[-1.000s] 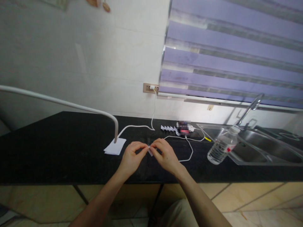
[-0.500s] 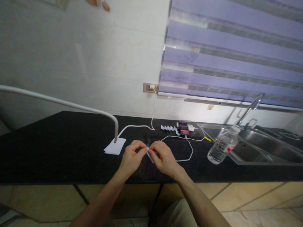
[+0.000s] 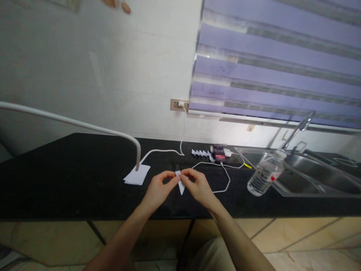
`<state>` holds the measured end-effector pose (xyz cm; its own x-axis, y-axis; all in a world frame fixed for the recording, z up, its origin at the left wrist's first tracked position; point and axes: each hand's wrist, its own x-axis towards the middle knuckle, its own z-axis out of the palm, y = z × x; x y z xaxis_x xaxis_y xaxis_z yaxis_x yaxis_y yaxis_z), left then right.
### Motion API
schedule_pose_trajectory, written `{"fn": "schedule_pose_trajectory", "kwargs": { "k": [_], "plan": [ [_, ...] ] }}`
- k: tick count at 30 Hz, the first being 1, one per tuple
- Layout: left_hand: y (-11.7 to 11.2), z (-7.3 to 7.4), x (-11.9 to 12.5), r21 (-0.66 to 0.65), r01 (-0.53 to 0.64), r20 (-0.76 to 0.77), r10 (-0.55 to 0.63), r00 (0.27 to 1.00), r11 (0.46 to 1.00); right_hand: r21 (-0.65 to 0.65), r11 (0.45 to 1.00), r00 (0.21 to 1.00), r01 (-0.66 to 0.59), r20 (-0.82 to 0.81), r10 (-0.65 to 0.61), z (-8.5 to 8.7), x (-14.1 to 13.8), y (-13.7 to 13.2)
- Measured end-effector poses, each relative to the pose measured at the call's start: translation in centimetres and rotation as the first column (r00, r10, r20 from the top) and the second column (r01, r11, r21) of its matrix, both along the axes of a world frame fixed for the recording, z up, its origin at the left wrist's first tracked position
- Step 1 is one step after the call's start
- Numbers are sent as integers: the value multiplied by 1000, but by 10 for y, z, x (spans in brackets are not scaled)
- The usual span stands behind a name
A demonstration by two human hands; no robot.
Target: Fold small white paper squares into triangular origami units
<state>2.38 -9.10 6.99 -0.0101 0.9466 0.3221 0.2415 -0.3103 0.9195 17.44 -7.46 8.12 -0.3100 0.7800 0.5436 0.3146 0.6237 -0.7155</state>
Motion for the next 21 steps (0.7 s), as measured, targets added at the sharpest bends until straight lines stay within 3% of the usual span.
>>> {"fn": "schedule_pose_trajectory", "kwargs": {
  "k": [4, 9, 21],
  "plan": [
    [-5, 2, 3, -13, 53, -64, -54, 996, 998, 24, 1000, 998, 7, -56, -6, 3, -1, 0],
    [-8, 10, 2, 38, 11, -217, -3, 976, 999, -85, 996, 999, -32, -37, 29, 7, -2, 1],
    [-11, 7, 1, 12, 4, -142, -3, 990, 1000, -257, 966, 943, 6, -319, -91, -3, -5, 9]
  ]
}}
